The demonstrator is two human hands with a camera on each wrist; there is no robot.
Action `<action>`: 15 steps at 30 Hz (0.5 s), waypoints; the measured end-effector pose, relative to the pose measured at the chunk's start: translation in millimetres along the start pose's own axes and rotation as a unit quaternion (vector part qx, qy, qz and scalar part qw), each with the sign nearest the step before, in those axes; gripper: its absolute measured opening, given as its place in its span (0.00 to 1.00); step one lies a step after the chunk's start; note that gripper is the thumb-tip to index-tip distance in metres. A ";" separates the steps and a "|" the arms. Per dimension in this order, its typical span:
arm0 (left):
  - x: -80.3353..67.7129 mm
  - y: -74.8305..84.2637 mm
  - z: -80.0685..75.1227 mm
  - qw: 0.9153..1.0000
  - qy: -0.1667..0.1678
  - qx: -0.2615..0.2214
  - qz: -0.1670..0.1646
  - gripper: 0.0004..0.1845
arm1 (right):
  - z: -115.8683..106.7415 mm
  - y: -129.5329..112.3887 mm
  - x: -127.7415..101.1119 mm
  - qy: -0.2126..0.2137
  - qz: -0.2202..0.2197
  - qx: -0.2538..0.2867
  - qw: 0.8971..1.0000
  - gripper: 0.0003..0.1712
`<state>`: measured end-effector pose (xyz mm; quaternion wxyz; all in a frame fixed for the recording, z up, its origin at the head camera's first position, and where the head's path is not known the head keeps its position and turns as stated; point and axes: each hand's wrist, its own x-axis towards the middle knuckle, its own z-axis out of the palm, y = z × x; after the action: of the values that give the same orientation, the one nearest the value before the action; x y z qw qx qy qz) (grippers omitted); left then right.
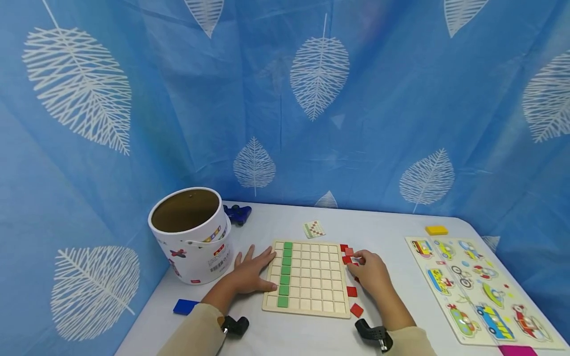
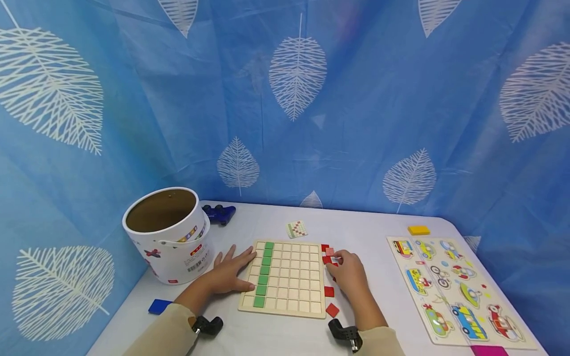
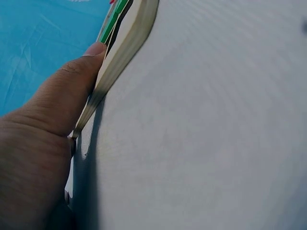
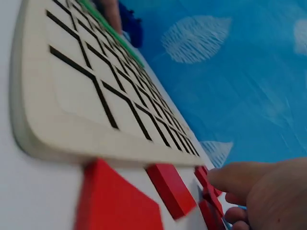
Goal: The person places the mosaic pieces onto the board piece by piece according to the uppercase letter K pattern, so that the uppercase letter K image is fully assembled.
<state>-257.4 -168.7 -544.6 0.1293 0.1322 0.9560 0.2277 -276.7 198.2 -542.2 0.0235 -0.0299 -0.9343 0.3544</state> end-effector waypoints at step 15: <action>0.0 -1.0 0.9 1.000 -0.005 0.000 0.002 0.57 | -6.8 0.6 -6.7 -0.016 0.038 -0.041 0.998 0.26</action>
<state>-257.4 -169.3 -545.9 0.1332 0.1349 0.9552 0.2273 -269.5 202.6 -537.7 -0.0064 -0.0610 -0.9465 0.3170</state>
